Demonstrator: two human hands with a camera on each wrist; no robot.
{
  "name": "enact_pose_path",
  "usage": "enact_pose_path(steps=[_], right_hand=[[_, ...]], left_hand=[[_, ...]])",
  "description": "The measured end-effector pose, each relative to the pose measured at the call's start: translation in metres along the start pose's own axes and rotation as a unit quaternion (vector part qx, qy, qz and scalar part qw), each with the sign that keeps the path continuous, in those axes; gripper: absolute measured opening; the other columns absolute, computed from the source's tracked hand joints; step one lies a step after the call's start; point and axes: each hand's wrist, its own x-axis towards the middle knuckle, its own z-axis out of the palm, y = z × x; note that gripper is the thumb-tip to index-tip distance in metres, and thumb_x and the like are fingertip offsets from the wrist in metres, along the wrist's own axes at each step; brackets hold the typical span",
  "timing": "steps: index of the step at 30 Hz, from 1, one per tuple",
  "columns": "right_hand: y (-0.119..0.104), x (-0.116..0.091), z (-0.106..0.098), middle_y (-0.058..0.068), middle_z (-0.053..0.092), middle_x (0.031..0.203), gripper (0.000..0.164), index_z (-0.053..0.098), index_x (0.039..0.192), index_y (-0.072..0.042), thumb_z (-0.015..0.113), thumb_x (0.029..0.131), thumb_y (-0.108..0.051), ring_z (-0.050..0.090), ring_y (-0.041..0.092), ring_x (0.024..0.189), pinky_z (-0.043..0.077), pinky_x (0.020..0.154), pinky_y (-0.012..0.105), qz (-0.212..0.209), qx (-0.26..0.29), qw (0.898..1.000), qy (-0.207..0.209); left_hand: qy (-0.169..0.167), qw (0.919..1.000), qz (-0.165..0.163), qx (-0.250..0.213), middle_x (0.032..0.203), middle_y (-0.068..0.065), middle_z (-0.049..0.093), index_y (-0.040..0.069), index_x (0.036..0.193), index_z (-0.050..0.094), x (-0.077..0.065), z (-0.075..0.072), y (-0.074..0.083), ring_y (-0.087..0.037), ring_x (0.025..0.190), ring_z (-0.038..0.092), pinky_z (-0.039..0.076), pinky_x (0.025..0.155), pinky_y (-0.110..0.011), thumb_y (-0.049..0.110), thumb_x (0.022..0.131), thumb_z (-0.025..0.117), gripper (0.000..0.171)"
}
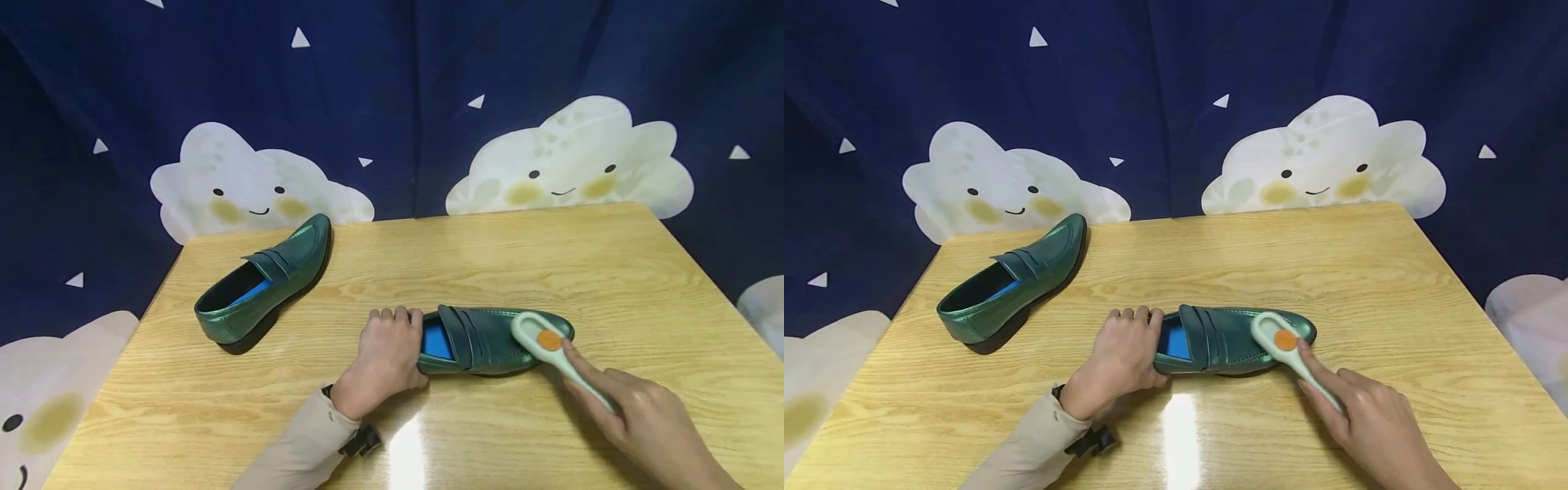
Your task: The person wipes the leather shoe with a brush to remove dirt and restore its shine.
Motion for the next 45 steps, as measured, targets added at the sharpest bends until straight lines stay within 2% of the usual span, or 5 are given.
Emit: enact_pose_path(steps=[8,14,22,40,45], right_hand=[[0.013,0.005,-0.006,-0.014,0.044,0.058,0.052,0.056,0.137,-0.022,0.070,0.087,-0.026,0.033,0.003,0.047,0.029,0.039,0.030,0.039,-0.055,0.998,0.021],[0.015,0.001,0.004,-0.014,0.035,0.056,0.050,0.056,0.137,-0.020,0.045,0.098,-0.050,0.021,0.001,0.047,0.024,0.037,0.027,0.016,-0.074,0.996,0.045],[-0.002,0.004,0.007,-0.021,0.042,0.063,0.045,0.061,0.132,-0.015,0.060,0.094,-0.039,0.031,-0.005,0.055,0.033,0.047,0.019,-0.057,0.026,0.998,0.030],[0.012,0.011,-0.003,-0.019,0.042,0.060,0.049,0.060,0.133,-0.019,0.070,0.086,-0.029,0.031,-0.002,0.051,0.031,0.043,0.023,-0.012,-0.021,0.999,0.028],[0.021,0.010,-0.005,-0.008,0.054,0.059,0.053,0.058,0.136,-0.021,0.071,0.085,-0.025,0.042,0.008,0.047,0.035,0.039,0.034,0.030,-0.059,0.997,0.036]], left_hand=[[-0.016,0.9943,0.050,-0.093,0.117,-0.009,0.059,0.008,0.134,0.048,0.000,-0.004,-0.014,-0.028,0.097,0.060,0.048,0.082,-0.040,0.077,0.064,0.068,0.100],[-0.058,0.9176,0.088,-0.383,0.132,-0.011,0.055,0.005,0.139,0.048,-0.006,-0.018,-0.063,-0.025,0.117,0.055,0.045,0.095,-0.041,0.048,0.094,0.056,0.062],[-0.114,0.8912,-0.039,-0.437,0.081,-0.017,0.065,0.012,0.120,0.066,-0.010,-0.015,-0.069,-0.014,0.039,0.058,0.054,0.068,-0.025,0.030,0.102,0.047,0.032],[-0.028,0.9677,-0.012,-0.250,0.079,-0.008,0.065,0.011,0.096,0.071,0.002,-0.027,-0.053,-0.020,0.068,0.062,0.049,0.060,-0.035,0.019,0.096,0.060,0.014],[-0.074,0.9651,-0.025,-0.250,0.090,-0.016,0.064,0.003,0.126,0.059,-0.003,-0.027,-0.038,-0.031,0.085,0.065,0.052,0.074,-0.042,0.047,0.096,0.050,0.054]])
